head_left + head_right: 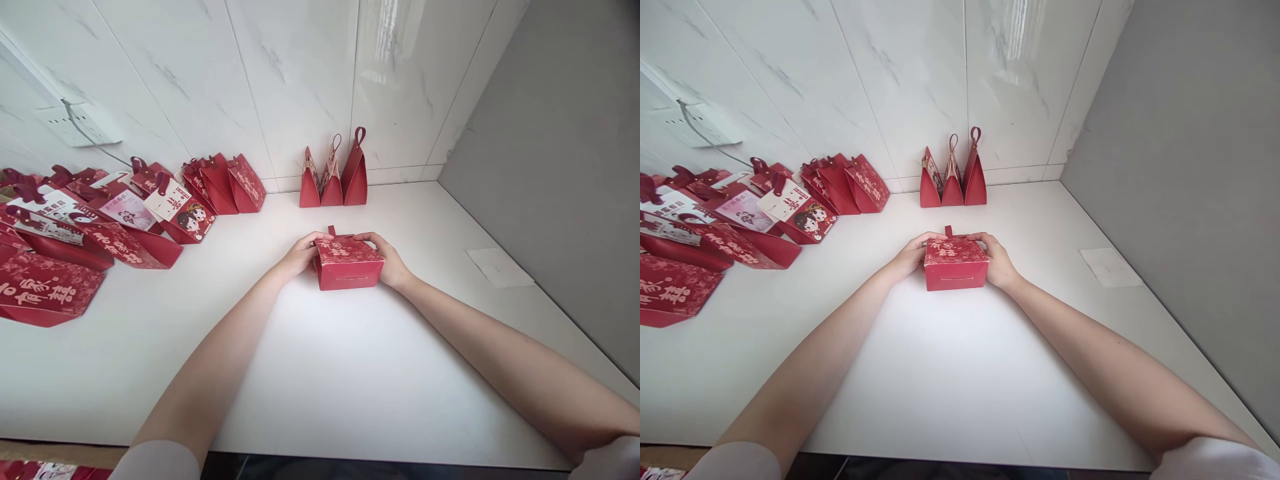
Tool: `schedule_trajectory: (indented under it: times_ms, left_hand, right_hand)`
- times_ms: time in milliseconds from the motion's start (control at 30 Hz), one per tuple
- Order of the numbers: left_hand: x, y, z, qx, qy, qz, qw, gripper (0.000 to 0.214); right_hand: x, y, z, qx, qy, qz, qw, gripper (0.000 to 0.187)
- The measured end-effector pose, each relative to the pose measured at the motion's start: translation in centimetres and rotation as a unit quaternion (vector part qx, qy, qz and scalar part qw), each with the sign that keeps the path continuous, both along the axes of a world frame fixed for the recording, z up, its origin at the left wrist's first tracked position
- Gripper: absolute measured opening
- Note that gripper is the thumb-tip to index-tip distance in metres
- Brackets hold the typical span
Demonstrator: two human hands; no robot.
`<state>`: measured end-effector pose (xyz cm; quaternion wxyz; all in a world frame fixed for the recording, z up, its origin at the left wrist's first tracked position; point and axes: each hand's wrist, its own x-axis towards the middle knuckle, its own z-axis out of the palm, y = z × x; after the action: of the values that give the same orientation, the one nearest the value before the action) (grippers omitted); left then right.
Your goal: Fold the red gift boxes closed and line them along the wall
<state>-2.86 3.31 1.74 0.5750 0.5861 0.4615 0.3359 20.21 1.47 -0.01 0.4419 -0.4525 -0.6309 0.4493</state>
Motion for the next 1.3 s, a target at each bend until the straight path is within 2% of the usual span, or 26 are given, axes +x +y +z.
schedule_trajectory:
  times_ms: [333, 800, 1000, 1033, 1100, 1167, 1233, 1300]
  left_hand:
    - [0.3, 0.1, -0.4, 0.016, -0.014, 0.012, 1.0, 0.033]
    - [0.4, 0.0, -0.4, 0.03, -0.013, 0.004, 0.999, 0.036]
    - [0.4, -0.9, 0.3, 0.006, -0.072, -0.014, 0.997, 0.045]
    - [0.5, -1.2, 0.5, 0.021, -0.077, -0.016, 0.997, 0.046]
    - [0.7, -1.7, 0.7, 0.066, -0.082, -0.01, 0.994, 0.043]
    - [1.1, -1.9, 0.7, 0.115, -0.091, 0.015, 0.989, 0.047]
    - [1.4, -2.0, 0.5, 0.146, -0.102, 0.052, 0.983, 0.058]
    - [1.8, -1.9, 0.3, 0.165, -0.102, 0.088, 0.977, 0.054]
  right_hand:
    - [0.1, 0.0, -0.1, -0.001, 0.0, 0.003, 1.0, 0.041]
    - [0.1, 0.0, -0.2, -0.013, 0.006, 0.008, 1.0, 0.042]
    - [0.0, 0.4, -0.5, -0.1, 0.119, -0.074, 0.985, 0.083]
    - [-0.1, 0.4, -0.4, -0.12, 0.131, -0.059, 0.982, 0.083]
    - [-0.3, 0.2, -0.1, -0.134, 0.131, -0.006, 0.982, 0.068]
    - [-0.6, -0.4, 0.2, -0.092, 0.109, 0.004, 0.99, 0.044]
    - [-0.9, -1.2, 0.5, -0.007, 0.096, -0.049, 0.994, 0.032]
    - [-1.0, -2.0, 0.9, 0.075, 0.091, -0.111, 0.987, 0.027]
